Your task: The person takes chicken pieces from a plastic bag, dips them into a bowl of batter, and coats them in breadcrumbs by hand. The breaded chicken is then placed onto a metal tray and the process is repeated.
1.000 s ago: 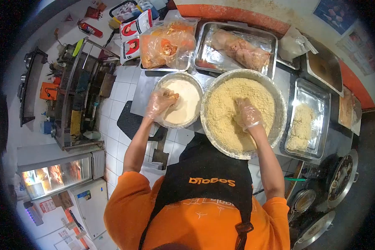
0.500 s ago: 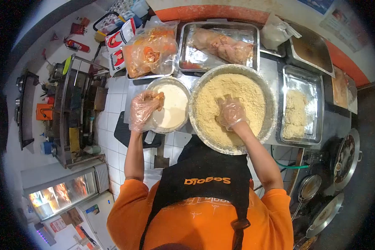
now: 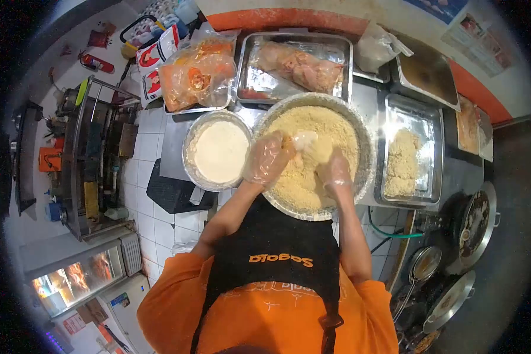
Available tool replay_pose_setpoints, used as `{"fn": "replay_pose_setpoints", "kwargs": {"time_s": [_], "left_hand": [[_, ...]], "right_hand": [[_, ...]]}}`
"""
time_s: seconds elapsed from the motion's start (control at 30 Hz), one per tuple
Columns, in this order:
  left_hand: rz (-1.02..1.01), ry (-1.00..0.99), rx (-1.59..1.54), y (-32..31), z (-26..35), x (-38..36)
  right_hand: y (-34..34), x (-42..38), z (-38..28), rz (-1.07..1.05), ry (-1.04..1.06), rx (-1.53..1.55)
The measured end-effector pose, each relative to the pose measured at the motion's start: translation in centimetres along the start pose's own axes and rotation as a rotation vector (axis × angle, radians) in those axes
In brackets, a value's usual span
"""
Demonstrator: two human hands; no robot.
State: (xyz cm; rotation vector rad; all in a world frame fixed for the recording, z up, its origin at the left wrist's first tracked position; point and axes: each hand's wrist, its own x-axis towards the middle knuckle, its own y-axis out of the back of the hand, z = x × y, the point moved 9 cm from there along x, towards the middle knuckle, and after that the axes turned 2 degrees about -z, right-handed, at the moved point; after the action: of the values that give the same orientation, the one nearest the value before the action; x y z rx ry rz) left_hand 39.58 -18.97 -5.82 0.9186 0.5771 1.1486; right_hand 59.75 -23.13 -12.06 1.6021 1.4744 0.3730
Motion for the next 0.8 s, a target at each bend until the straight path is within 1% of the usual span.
{"fn": "replay_pose_setpoints", "kwargs": {"time_s": [0.07, 0.1, 0.13, 0.17, 0.2, 0.23, 0.27, 0.3, 0.33, 0.37, 0.4, 0.47, 0.5, 0.57, 0.6, 0.63, 0.67, 0.7, 0.73, 0.77, 0.8], "left_hand": [[0.227, -0.082, 0.037, 0.0, -0.4, -0.1], [0.224, -0.08, 0.041, -0.9, -1.3, -0.4], [0.305, -0.143, 0.104, -1.2, -1.6, -0.8], [0.394, -0.205, 0.164, -1.2, -1.5, -1.0], [0.401, -0.201, 0.163, -1.5, -2.0, -1.1], [0.367, -0.19, 0.149, -1.9, -2.2, -1.3], [0.335, -0.176, 0.134, -2.4, -2.4, -1.5], [0.33, -0.157, 0.13, -2.7, -2.6, -2.1], [0.264, -0.16, 0.112, -2.5, -2.3, -2.3], [0.206, -0.172, 0.1, -2.0, -2.1, -2.1], [0.214, -0.167, 0.106, -1.1, -1.5, -1.7], [0.117, -0.156, -0.068, -1.3, 0.0, -0.4], [0.128, -0.142, -0.073, -1.9, 0.2, -0.3], [0.031, -0.375, 0.262, -4.6, 2.5, -1.3], [0.035, -0.355, 0.259, -4.8, 2.2, -2.0], [0.026, -0.374, 0.301, -5.0, 2.3, -3.0], [0.014, -0.398, 0.344, -5.1, 2.3, -3.7], [0.014, -0.388, 0.343, -5.3, 2.4, -3.9], [-0.094, -0.305, 0.467, -6.2, 2.1, -3.6], [-0.204, -0.222, 0.588, -6.9, 1.5, -3.6], [-0.199, -0.215, 0.588, -6.3, 1.3, -3.6]], "right_hand": [[1.0, -0.5, -3.3, -0.104, 0.226, 0.182], [1.7, -0.7, -3.8, -0.057, 0.211, 0.106], [0.7, -0.6, -3.6, -0.057, 0.214, 0.108], [-1.3, 0.1, -2.5, -0.071, 0.181, -0.06], [-3.3, 0.7, -1.1, -0.087, 0.144, -0.232], [-2.7, 0.4, -2.9, 0.026, 0.276, -0.133], [-2.3, 0.8, -2.9, 0.019, 0.282, -0.142], [-2.5, 1.1, -2.7, -0.071, 0.274, -0.019], [-2.7, 0.7, -3.3, -0.16, 0.261, 0.109], [-2.7, 0.5, -3.5, -0.098, 0.367, 0.005], [-4.0, 0.7, -3.2, -0.099, 0.378, 0.006], [-4.8, 1.0, -3.0, 0.035, 0.395, -0.194], [-4.7, 1.3, -2.9, 0.026, 0.406, -0.206], [-2.9, 1.2, -4.1, -0.12, 0.328, -0.047], [-1.8, 0.9, -5.2, -0.191, 0.288, 0.033], [-0.6, -0.4, -7.9, -0.225, 0.351, -0.214], [-1.7, 0.4, -7.3, -0.234, 0.36, -0.219], [-2.2, 0.1, -8.8, 0.087, 0.727, -0.496], [-3.9, -2.0, -9.6, 0.431, 1.084, -0.763], [-4.4, -1.5, -8.6, 0.371, 0.962, -0.556], [-4.1, -1.1, -7.6, 0.37, 0.971, -0.557]]}}
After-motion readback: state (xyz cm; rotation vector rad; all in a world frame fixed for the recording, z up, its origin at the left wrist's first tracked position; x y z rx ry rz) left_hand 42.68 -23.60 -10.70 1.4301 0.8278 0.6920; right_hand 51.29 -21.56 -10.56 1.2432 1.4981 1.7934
